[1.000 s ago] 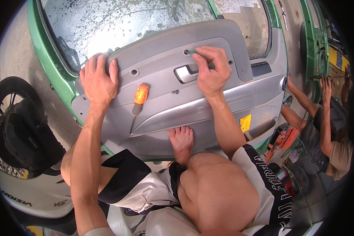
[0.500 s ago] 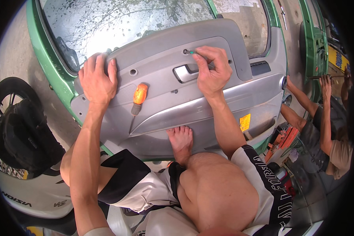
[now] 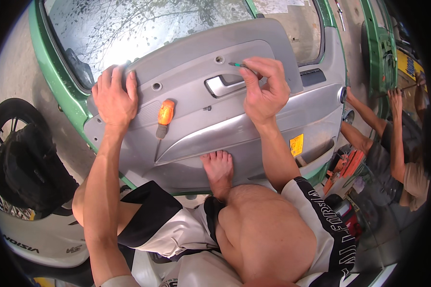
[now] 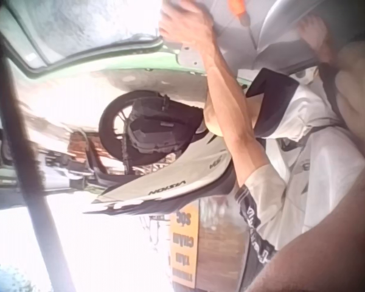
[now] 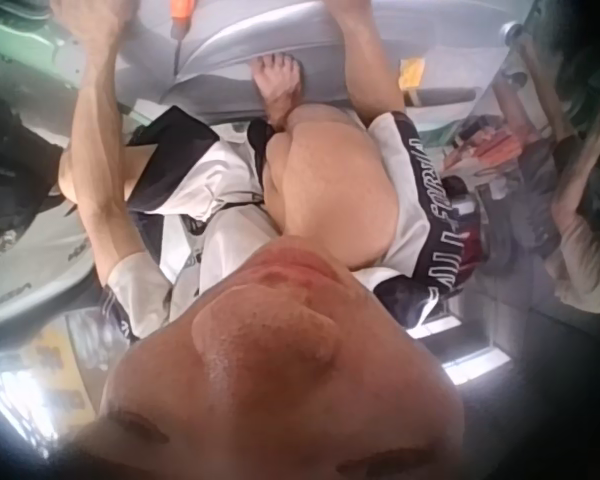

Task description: The person uses a screwdriver to remove and replace screws and components on the interior trim of a car door panel.

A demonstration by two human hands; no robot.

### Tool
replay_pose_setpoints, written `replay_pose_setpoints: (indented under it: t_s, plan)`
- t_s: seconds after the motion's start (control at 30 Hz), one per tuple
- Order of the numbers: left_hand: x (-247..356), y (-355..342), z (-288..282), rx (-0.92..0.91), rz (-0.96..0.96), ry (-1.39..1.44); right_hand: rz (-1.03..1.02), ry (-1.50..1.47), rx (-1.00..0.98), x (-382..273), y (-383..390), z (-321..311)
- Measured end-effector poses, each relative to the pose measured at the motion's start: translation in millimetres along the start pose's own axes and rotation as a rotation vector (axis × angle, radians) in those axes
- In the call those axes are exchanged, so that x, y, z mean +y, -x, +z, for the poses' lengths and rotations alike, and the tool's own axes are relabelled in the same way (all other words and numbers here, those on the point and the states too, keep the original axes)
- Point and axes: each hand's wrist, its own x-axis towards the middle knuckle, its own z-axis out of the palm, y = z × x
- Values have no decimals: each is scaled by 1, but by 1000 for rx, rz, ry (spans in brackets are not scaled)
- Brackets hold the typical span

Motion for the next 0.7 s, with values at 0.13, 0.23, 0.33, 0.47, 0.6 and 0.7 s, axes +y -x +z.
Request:
replay_pose_setpoints:
  t_s: [0.13,0.23,0.33,0.47,0.6,0.7]
  plan:
    - [-1,0,-1,-7,-6,-18,22,-23,11,9,0,3]
    - [2,-2,0,-23,-3,-11,57,-3,10,11,1,5]
    - [2,0,-2,-27,-6,-21,70,-10,8,12,6,9]
    - [4,0,-2,-11,14,1,21,1,-19,19,10,14]
    - [5,-1,-4,-22,8,-4,-16,53,-19,26,10,17]
    - [5,0,-4,-22,10,-11,55,23,-4,26,13,20]
